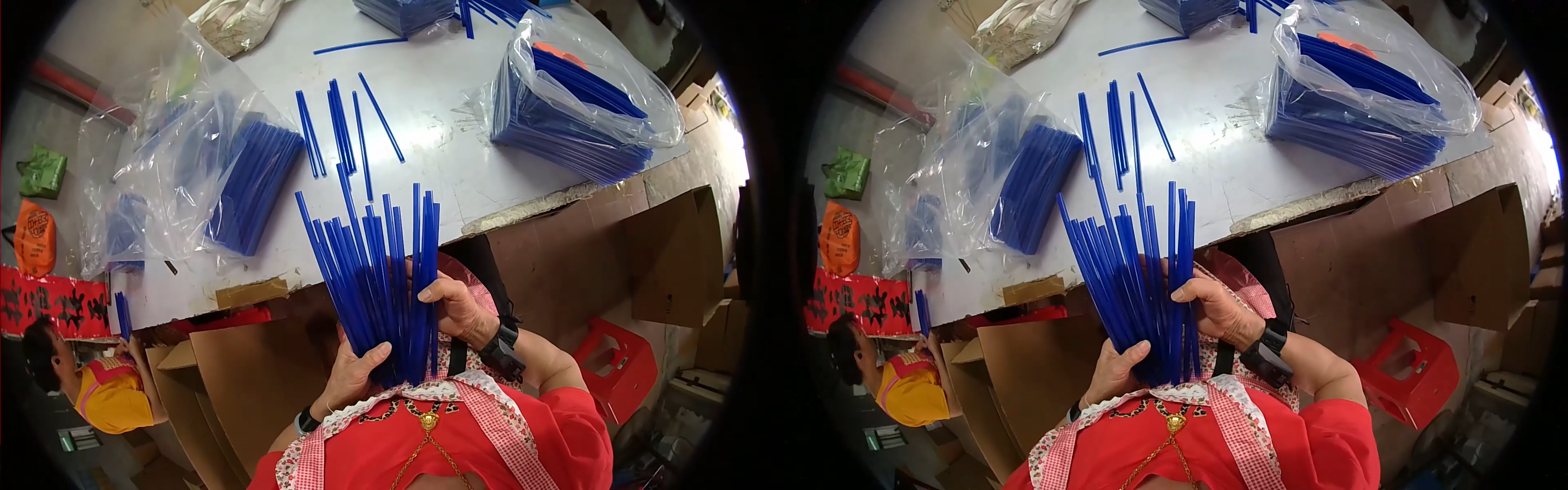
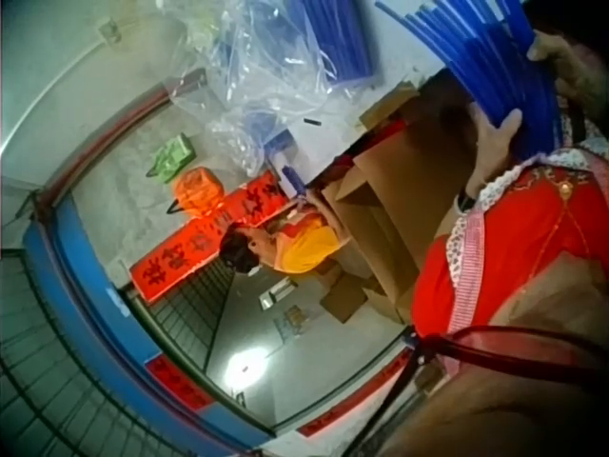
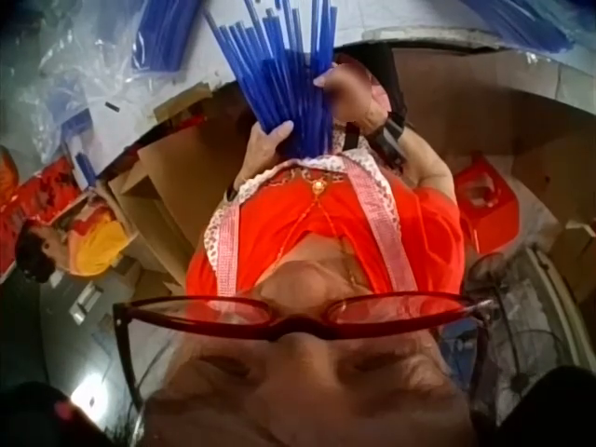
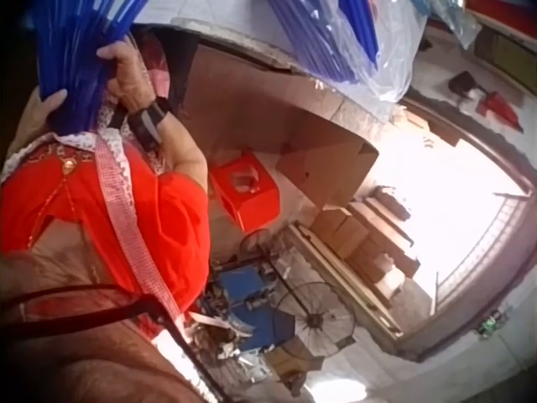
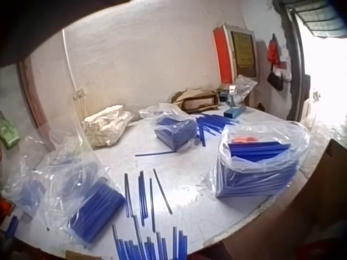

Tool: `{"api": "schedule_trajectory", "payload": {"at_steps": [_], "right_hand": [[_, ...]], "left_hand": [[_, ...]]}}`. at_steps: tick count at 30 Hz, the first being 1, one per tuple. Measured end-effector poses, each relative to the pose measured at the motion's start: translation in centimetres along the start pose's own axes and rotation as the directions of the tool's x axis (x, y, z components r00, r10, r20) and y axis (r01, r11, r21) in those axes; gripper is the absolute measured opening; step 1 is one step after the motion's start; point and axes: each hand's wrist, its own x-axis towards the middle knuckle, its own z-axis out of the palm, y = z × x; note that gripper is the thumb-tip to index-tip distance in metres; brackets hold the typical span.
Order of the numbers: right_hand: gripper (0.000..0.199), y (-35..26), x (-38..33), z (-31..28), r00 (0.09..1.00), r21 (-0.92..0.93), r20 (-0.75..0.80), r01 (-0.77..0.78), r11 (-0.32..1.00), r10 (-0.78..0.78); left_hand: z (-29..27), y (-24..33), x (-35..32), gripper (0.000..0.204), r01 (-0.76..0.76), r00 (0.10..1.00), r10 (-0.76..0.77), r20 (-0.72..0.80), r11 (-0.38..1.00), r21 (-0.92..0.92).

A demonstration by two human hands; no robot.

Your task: The person gathers blue plastic straws by hand, aligns them into a bundle, and places the bundle into a plastic bag. They then move the filled plastic bag aside on the table and pick up another bundle of blue plastic straws to repeat the process.

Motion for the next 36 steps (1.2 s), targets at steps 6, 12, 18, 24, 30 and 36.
{"api": "schedule_trajectory", "payload": {"at_steps": [6, 12, 18, 24, 30, 36], "right_hand": [[0.078, 0.1, 0.0, -0.2, 1.000, 0.001, 0.014, 0.007, 1.000, -0.007], [0.079, 0.3, -0.1, -0.4, 1.000, 0.018, 0.000, 0.006, 1.000, -0.006], [0.078, 0.3, -0.3, -0.3, 0.999, -0.006, -0.033, 0.020, 1.000, -0.020], [0.077, 0.5, -0.2, -0.5, 0.999, 0.000, -0.027, 0.032, 1.000, -0.032], [0.068, 0.9, 1.6, -2.2, 1.000, 0.167, -0.013, -0.009, 0.986, 0.011], [0.057, 1.3, 2.1, -3.0, 0.997, 0.190, -0.048, -0.046, 0.981, 0.056]], "left_hand": [[-0.2, 0.1, -0.5, 0.039, -0.019, 0.999, 0.019, 0.048, 1.000, 0.013], [-0.2, 0.1, -0.7, 0.038, -0.034, 0.999, 0.034, 0.034, 0.999, -0.024], [-0.4, -0.3, -0.9, 0.040, -0.055, 0.998, 0.055, 0.032, 0.998, 0.002], [-0.7, -0.8, -0.6, 0.039, -0.088, 0.995, 0.088, 0.038, 0.996, 0.000], [-1.1, -0.9, 1.0, 0.035, 0.017, 1.000, -0.017, -0.001, 0.998, -0.060], [-1.1, -1.1, 2.1, 0.029, 0.088, 0.992, -0.094, -0.086, 0.993, -0.074]]}}
